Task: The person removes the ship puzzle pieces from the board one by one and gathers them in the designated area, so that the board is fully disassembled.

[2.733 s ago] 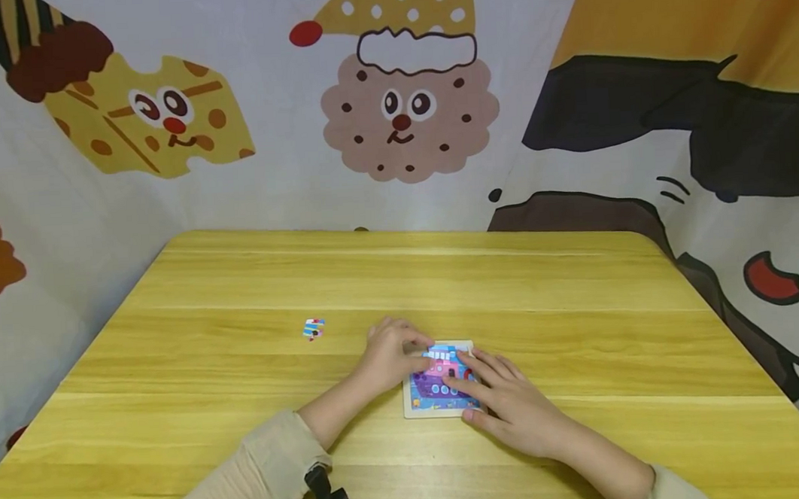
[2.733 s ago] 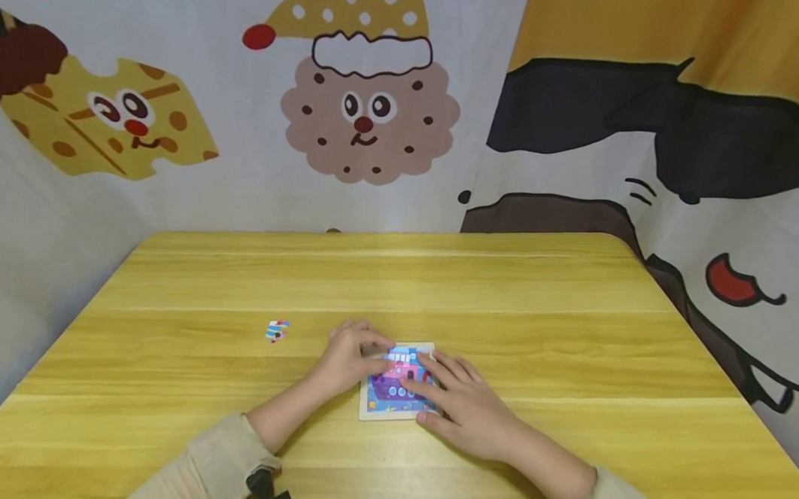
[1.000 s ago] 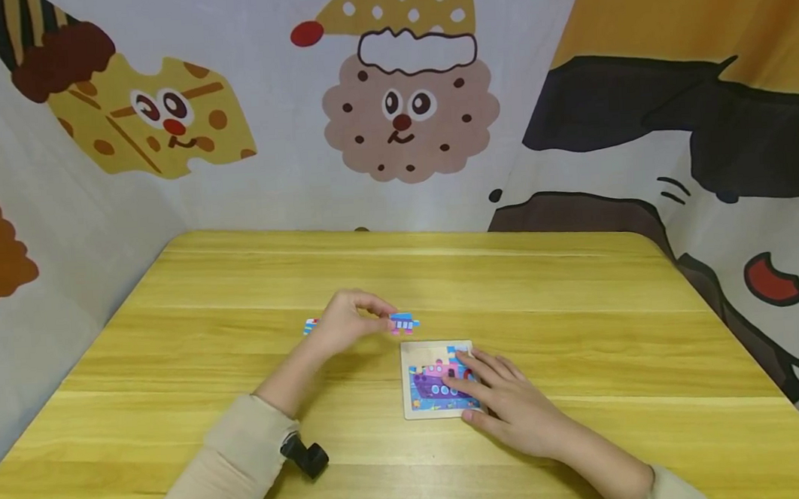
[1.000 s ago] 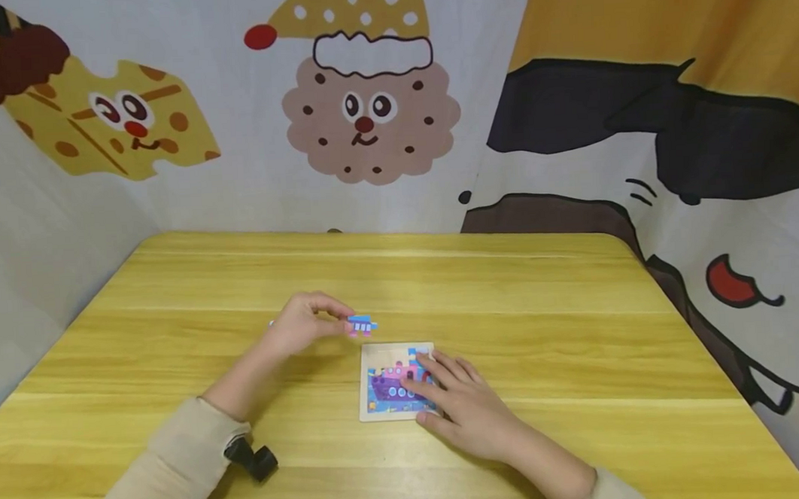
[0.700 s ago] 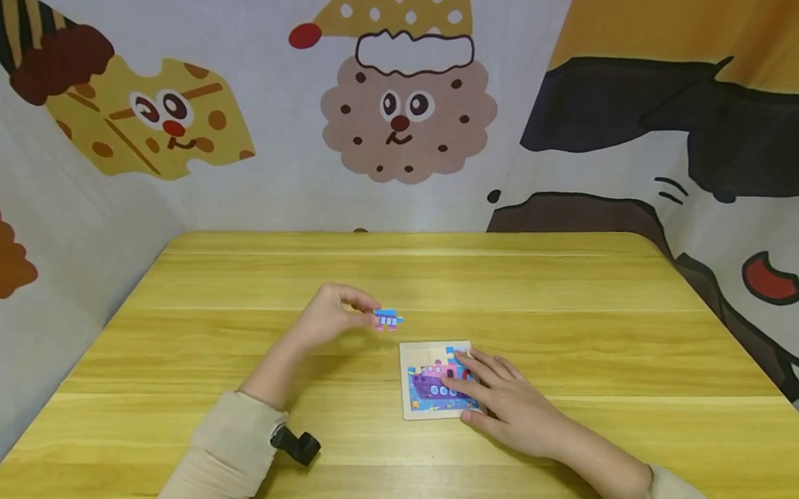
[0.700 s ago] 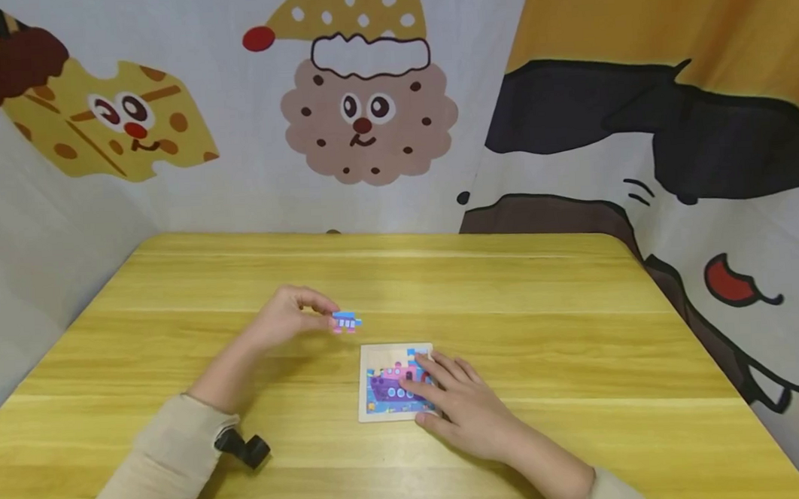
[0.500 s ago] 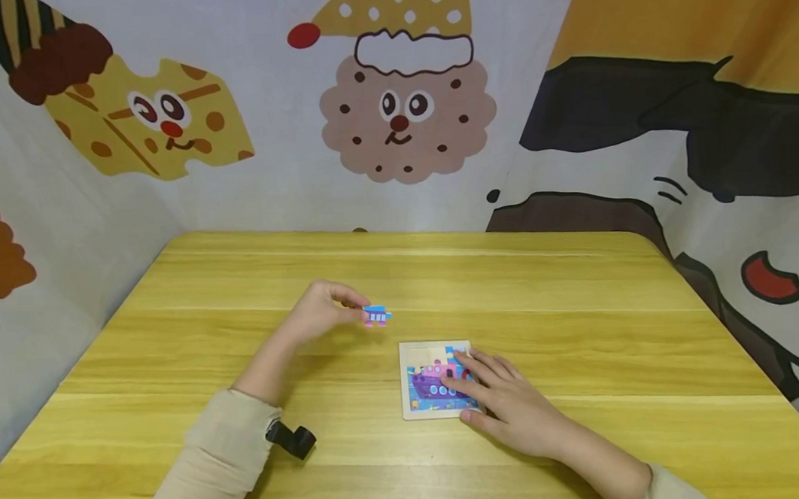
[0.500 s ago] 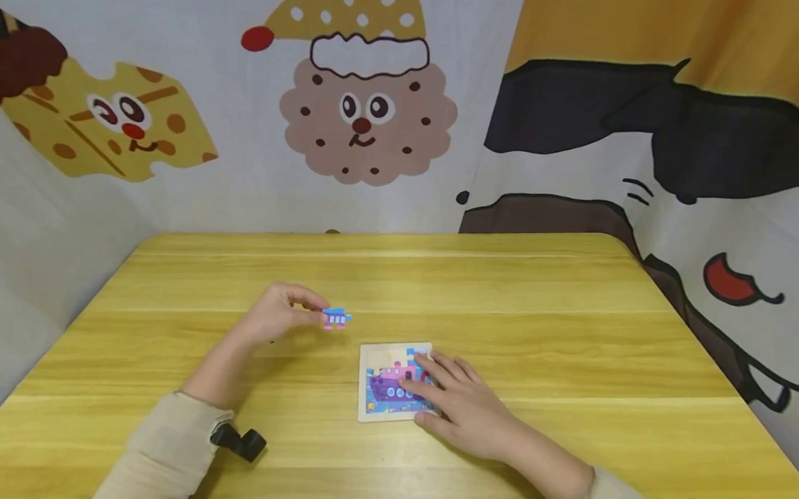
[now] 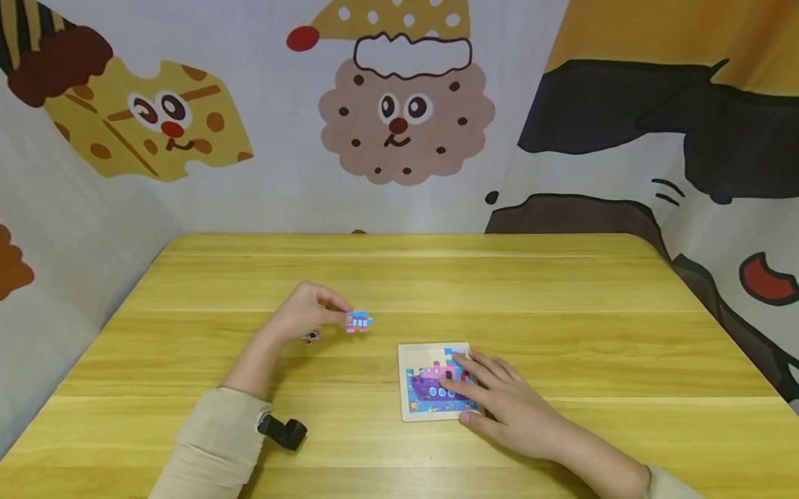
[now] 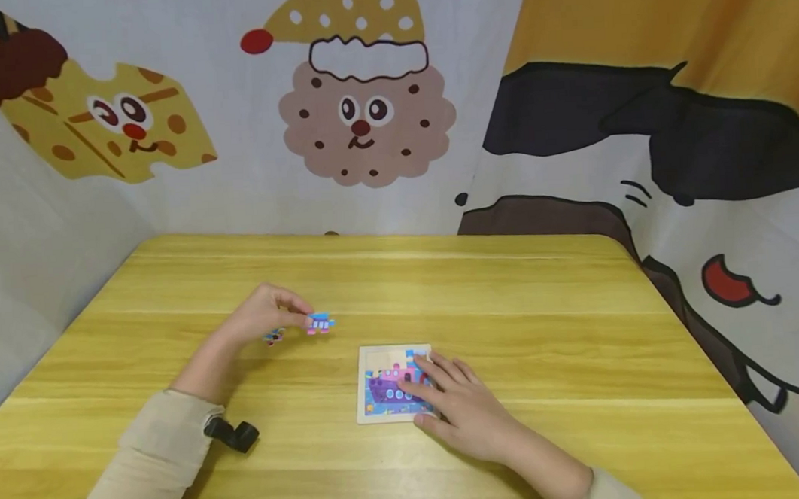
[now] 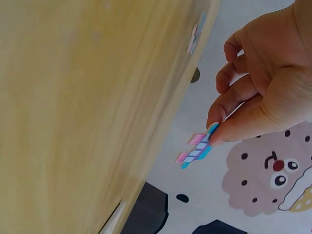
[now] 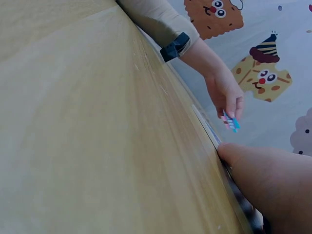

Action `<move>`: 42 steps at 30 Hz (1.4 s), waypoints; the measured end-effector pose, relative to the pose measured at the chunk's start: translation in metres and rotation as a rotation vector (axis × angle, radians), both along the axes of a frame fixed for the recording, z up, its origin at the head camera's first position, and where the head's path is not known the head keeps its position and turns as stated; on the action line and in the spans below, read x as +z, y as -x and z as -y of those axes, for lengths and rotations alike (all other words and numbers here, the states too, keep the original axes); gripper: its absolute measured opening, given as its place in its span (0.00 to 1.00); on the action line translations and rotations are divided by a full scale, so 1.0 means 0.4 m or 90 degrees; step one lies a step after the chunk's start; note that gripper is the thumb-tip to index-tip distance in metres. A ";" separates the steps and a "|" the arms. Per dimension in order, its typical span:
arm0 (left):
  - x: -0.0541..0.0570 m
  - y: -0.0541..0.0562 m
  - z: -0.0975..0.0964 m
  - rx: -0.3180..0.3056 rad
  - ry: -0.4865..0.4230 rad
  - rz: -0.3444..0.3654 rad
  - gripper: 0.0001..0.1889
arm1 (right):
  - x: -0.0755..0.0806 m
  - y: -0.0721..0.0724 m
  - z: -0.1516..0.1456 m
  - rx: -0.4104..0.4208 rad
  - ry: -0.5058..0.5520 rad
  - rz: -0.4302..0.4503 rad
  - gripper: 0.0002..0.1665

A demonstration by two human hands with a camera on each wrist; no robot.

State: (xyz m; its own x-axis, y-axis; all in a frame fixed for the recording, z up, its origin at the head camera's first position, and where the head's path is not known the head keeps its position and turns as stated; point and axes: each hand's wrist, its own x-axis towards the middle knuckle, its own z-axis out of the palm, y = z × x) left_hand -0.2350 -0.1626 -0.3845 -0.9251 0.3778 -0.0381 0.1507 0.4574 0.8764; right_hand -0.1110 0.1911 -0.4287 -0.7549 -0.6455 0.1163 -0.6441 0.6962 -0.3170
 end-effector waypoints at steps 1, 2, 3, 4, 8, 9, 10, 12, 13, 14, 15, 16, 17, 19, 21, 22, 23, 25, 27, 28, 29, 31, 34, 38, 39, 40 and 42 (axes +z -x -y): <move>-0.003 0.001 0.003 -0.002 0.003 -0.001 0.06 | 0.000 0.000 0.000 0.000 0.001 -0.001 0.29; -0.005 0.003 0.006 -0.001 0.005 0.002 0.05 | 0.000 0.000 0.000 0.001 0.003 -0.002 0.29; -0.008 0.004 0.008 -0.001 0.006 0.002 0.05 | 0.000 0.000 0.001 0.002 0.004 -0.003 0.29; -0.010 0.006 0.010 0.001 0.007 0.003 0.05 | 0.001 -0.001 0.001 0.003 0.005 -0.003 0.29; -0.024 0.012 0.020 0.000 0.003 0.004 0.06 | 0.002 -0.002 0.002 0.002 0.005 0.005 0.29; -0.028 0.013 0.022 0.000 0.004 0.003 0.06 | 0.002 -0.002 0.002 0.002 0.004 0.005 0.29; -0.031 0.014 0.025 -0.001 0.006 0.003 0.06 | 0.003 -0.002 0.002 0.002 0.004 0.004 0.29; -0.036 0.016 0.029 -0.004 0.009 0.004 0.05 | 0.004 -0.003 0.003 0.002 0.004 0.005 0.29; -0.038 0.016 0.032 -0.005 0.011 0.004 0.05 | 0.004 -0.003 0.003 0.002 0.004 0.007 0.30; -0.040 0.017 0.034 -0.004 0.013 0.007 0.05 | 0.004 -0.003 0.003 0.002 0.005 0.007 0.30; -0.041 0.017 0.036 -0.006 0.012 0.011 0.05 | 0.005 -0.003 0.004 0.002 0.006 0.007 0.30; -0.041 0.017 0.038 -0.008 0.011 0.014 0.05 | 0.005 -0.003 0.004 0.002 0.007 0.008 0.30; -0.042 0.018 0.039 -0.009 0.010 0.018 0.05 | 0.005 -0.003 0.004 0.003 0.007 0.010 0.30; -0.043 0.017 0.041 -0.012 0.013 0.022 0.05 | 0.004 -0.002 0.004 0.003 0.008 0.010 0.30; -0.041 0.015 0.042 -0.013 0.020 0.027 0.06 | 0.003 -0.002 0.004 0.005 0.009 0.009 0.30; -0.040 0.014 0.042 -0.012 0.025 0.030 0.06 | 0.002 -0.002 0.004 0.008 0.009 0.004 0.29; -0.039 0.012 0.042 -0.011 0.029 0.033 0.06 | 0.002 -0.002 0.004 0.009 0.010 0.002 0.29; -0.036 0.010 0.042 -0.010 0.035 0.039 0.06 | 0.001 -0.001 0.004 0.011 0.013 -0.006 0.29; -0.035 0.009 0.041 -0.009 0.035 0.041 0.06 | 0.000 0.000 0.004 0.011 0.016 -0.012 0.29; -0.035 0.008 0.041 -0.010 0.035 0.038 0.06 | 0.000 0.000 0.004 0.011 0.017 -0.013 0.29; -0.035 0.008 0.041 -0.012 0.036 0.035 0.06 | 0.000 0.000 0.004 0.008 0.018 -0.010 0.29; -0.037 0.009 0.041 -0.017 0.037 0.026 0.06 | 0.000 0.000 0.005 0.007 0.020 -0.010 0.29; -0.039 0.011 0.042 -0.025 0.043 0.012 0.06 | 0.000 0.000 0.004 0.005 0.019 -0.007 0.29; -0.041 0.014 0.041 -0.054 0.060 -0.015 0.05 | 0.000 0.000 0.003 0.004 0.014 -0.003 0.29; -0.041 0.014 0.041 -0.062 0.064 -0.021 0.05 | 0.000 0.000 0.002 0.004 0.013 -0.002 0.29; -0.042 0.015 0.041 -0.071 0.069 -0.030 0.05 | 0.000 0.000 0.002 0.003 0.012 0.002 0.29; -0.046 0.016 0.041 -0.087 0.075 -0.044 0.04 | 0.000 -0.001 0.001 0.004 0.011 0.000 0.29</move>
State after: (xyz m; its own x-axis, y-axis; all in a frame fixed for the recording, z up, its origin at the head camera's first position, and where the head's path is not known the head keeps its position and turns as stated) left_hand -0.2416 -0.1792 -0.4030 -0.8675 0.4967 -0.0274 0.2766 0.5274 0.8033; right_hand -0.1107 0.1905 -0.4287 -0.7511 -0.6479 0.1268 -0.6480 0.6868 -0.3292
